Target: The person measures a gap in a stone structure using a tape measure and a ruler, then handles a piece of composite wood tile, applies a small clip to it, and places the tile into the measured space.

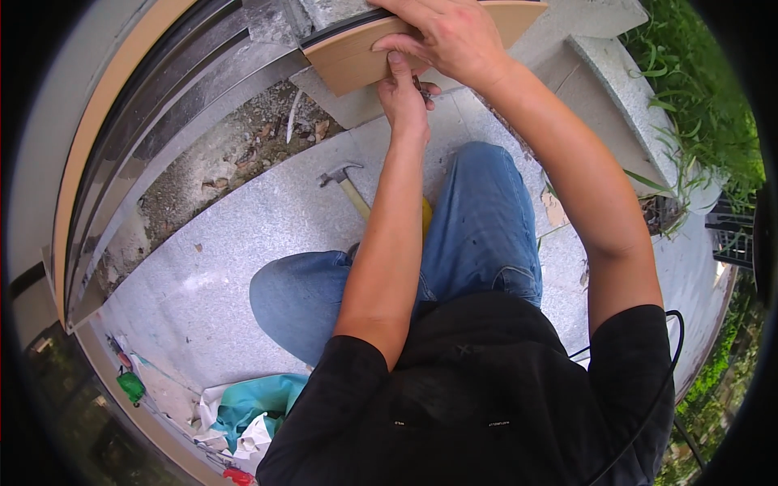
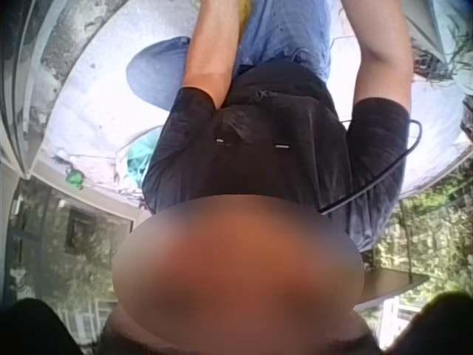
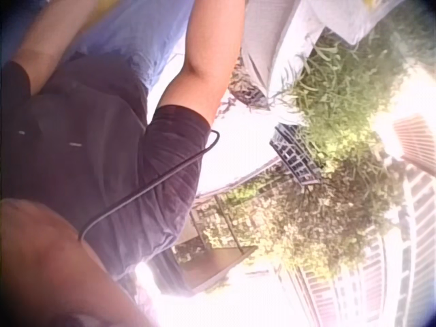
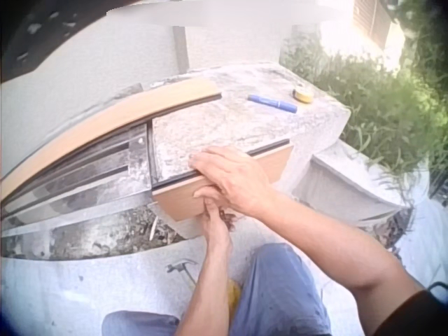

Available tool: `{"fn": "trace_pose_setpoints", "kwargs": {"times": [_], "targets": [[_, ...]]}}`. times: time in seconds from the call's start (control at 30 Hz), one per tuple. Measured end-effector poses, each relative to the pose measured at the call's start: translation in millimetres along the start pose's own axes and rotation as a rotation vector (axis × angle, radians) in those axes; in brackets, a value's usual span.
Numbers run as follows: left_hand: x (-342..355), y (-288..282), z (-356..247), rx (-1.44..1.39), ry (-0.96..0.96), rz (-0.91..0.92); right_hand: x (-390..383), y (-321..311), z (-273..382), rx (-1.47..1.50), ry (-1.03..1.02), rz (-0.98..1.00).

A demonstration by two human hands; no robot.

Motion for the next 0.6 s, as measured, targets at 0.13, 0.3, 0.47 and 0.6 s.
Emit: {"fn": "trace_pose_setpoints", "kwargs": {"times": [0.13,0.3,0.47,0.6], "targets": [[0.0,3.3,-0.9,-0.004,-0.023,-0.005,-0.3,-3.1,-3.2,0.04,0.035,-0.004],[-3.6,0.6,-0.7,-0.01,-0.066,-0.021,-0.9,-1.2,1.6,0.027,0.003,0.011],[-4.1,3.0,-1.5,-0.018,-0.064,-0.01,-5.9,-2.6,-4.3,-0.039,0.027,-0.012],[-3.8,3.7,-1.1,-0.03,-0.075,0.004,-4.5,4.9,-8.0,-0.048,0.02,-0.021]]}}
Point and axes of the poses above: each hand's wrist, its own x-axis towards the middle knuckle, its own y-axis out of the palm, z = x × y, the point moved 6 cm from there along x, towards the middle knuckle, and after that the axes turned 15 degrees about z, right-handed, at the moved point
